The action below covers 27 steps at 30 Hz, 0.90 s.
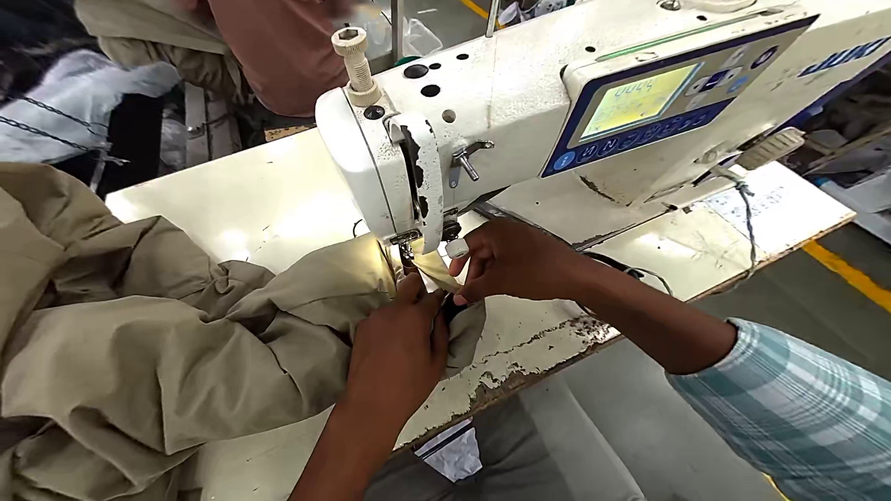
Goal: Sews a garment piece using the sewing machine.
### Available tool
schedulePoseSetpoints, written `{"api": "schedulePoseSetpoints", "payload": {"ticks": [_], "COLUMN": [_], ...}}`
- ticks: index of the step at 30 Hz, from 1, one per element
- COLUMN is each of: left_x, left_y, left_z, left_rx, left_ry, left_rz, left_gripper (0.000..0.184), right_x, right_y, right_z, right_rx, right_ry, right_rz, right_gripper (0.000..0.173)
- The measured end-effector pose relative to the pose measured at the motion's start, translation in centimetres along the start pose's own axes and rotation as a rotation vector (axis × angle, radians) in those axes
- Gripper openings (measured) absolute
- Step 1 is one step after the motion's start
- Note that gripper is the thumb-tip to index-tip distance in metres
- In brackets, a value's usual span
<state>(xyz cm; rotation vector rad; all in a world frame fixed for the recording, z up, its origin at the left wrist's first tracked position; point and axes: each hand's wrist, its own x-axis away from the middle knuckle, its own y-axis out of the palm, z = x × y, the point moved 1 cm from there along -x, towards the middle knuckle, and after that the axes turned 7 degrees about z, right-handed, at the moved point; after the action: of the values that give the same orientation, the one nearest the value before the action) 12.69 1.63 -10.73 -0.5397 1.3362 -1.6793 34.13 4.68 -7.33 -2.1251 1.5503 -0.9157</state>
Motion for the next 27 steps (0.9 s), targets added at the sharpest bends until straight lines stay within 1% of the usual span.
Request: {"api": "schedulePoseSetpoints", "payload": {"ticks": [3, 5, 7, 9, 10, 12, 13, 14, 16, 18, 20, 23, 27], "left_x": [0.0, 0.1, 0.4, 0.5, 0.5, 0.2, 0.1, 0.1, 0.1, 0.1, 0.4, 0.4, 0.3], "left_y": [-0.2, -0.1, 0.2, 0.3, 0.3, 0.0, -0.1, -0.1, -0.1, -0.1, 0.0, -0.1, -0.1], "left_z": [0.1, 0.2, 0.3, 0.3, 0.3, 0.3, 0.2, 0.2, 0.3, 0.3, 0.2, 0.1, 0.0], "left_rx": [-0.017, -0.036, -0.047, -0.043, -0.042, -0.038, -0.041, -0.050, -0.068, -0.078, -0.067, -0.046, -0.030], "left_ry": [-0.005, 0.003, 0.013, 0.023, 0.028, 0.033, 0.038, 0.043, 0.057, 0.045, 0.019, 0.003, 0.002], "left_rz": [-0.017, -0.008, 0.012, 0.017, 0.007, -0.017, -0.027, -0.038, -0.053, -0.043, -0.005, 0.003, -0.017], "left_gripper": [0.030, 0.029, 0.023, 0.021, 0.023, 0.023, 0.025, 0.026, 0.026, 0.027, 0.028, 0.021, 0.028], "right_x": [0.3, 0.8, 1.4, 2.1, 2.4, 2.1, 1.6, 0.8, -1.3, -2.1, -1.3, 0.8, 1.4], "right_y": [0.3, 0.9, 2.0, 2.7, 2.5, 1.6, 1.2, 1.1, 1.7, 2.1, 2.2, 2.8, 2.5], "right_z": [-0.2, -0.9, -1.6, -2.2, -2.2, -1.8, -1.6, -1.4, -0.7, -0.6, -0.9, -1.1, -1.9], "right_rx": [0.007, 0.081, 0.186, 0.270, 0.297, 0.277, 0.229, 0.190, 0.165, 0.156, 0.184, 0.220, 0.296], "right_ry": [0.015, 0.005, -0.042, -0.113, -0.146, -0.211, -0.217, -0.217, -0.167, -0.111, -0.175, -0.180, -0.141], "right_rz": [0.054, 0.088, 0.113, 0.108, 0.070, 0.030, 0.067, 0.133, 0.235, 0.250, 0.255, 0.166, 0.156], "right_gripper": [0.027, 0.020, 0.014, 0.017, 0.018, 0.023, 0.027, 0.028, 0.022, 0.018, 0.025, 0.032, 0.020]}}
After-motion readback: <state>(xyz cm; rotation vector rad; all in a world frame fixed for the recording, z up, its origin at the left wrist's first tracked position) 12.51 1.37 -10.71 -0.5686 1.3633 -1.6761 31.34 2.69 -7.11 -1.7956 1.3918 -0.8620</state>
